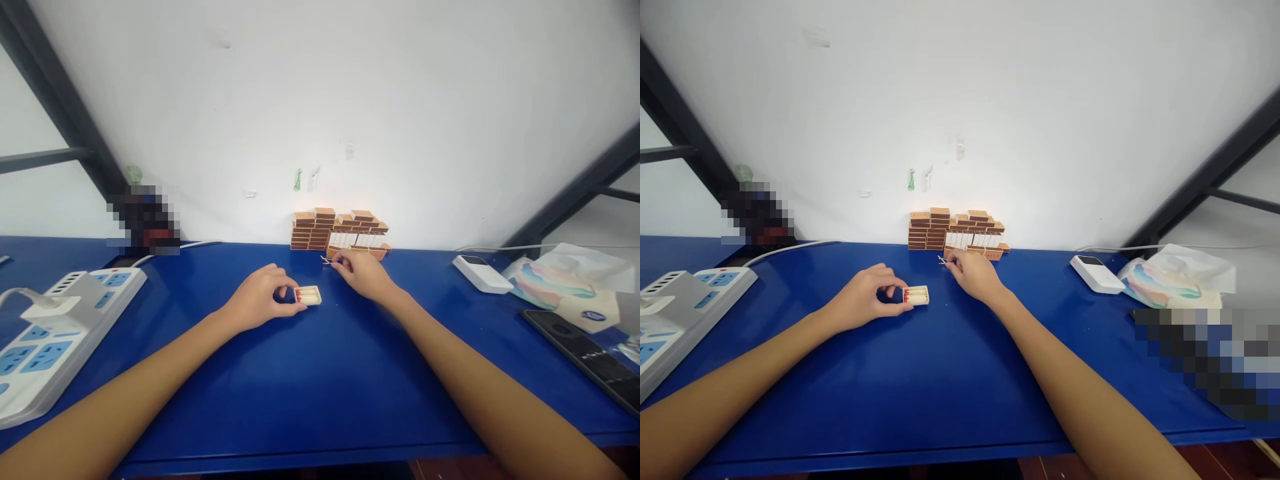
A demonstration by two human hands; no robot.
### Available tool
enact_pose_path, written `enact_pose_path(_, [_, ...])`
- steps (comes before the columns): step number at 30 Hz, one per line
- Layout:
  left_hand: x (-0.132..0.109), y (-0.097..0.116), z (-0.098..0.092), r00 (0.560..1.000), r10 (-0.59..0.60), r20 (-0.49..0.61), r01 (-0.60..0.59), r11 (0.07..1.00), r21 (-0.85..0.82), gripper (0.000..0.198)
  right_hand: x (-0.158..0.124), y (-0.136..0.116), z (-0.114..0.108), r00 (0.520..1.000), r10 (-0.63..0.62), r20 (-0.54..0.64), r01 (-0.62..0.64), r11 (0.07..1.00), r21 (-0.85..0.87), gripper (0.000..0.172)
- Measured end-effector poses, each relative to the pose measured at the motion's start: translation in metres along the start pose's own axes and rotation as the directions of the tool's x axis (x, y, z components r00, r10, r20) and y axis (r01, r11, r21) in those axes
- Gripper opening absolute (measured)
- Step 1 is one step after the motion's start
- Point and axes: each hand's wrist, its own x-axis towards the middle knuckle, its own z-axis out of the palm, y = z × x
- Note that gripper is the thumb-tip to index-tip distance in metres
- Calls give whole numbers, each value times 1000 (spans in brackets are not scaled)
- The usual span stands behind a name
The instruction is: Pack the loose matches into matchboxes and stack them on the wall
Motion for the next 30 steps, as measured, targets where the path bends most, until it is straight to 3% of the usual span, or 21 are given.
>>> enact_pose_path(7, [2,-9,0,1000,-18,15,18,1000,10,33,13,7,10,988,99,120,-94,994,-48,9])
enact_pose_path(13, [1,-15,-1,998,-56,-18,56,998,16,34,4,1,-1,968,98,233,-81,993,-85,11])
enact_pose_path(18, [1,-10,3,999,-45,-5,45,999,21,33,-13,-31,-15,980,-37,193,23,997,72,11])
enact_pose_path(23, [-1,-7,7,999,16,-33,-14,998,60,33,-25,-64,-14,944,-143,299,113,987,115,9])
enact_pose_path(30, [-2,-5,6,999,28,-33,-26,999,45,32,-29,-67,-10,945,-152,288,133,988,84,10])
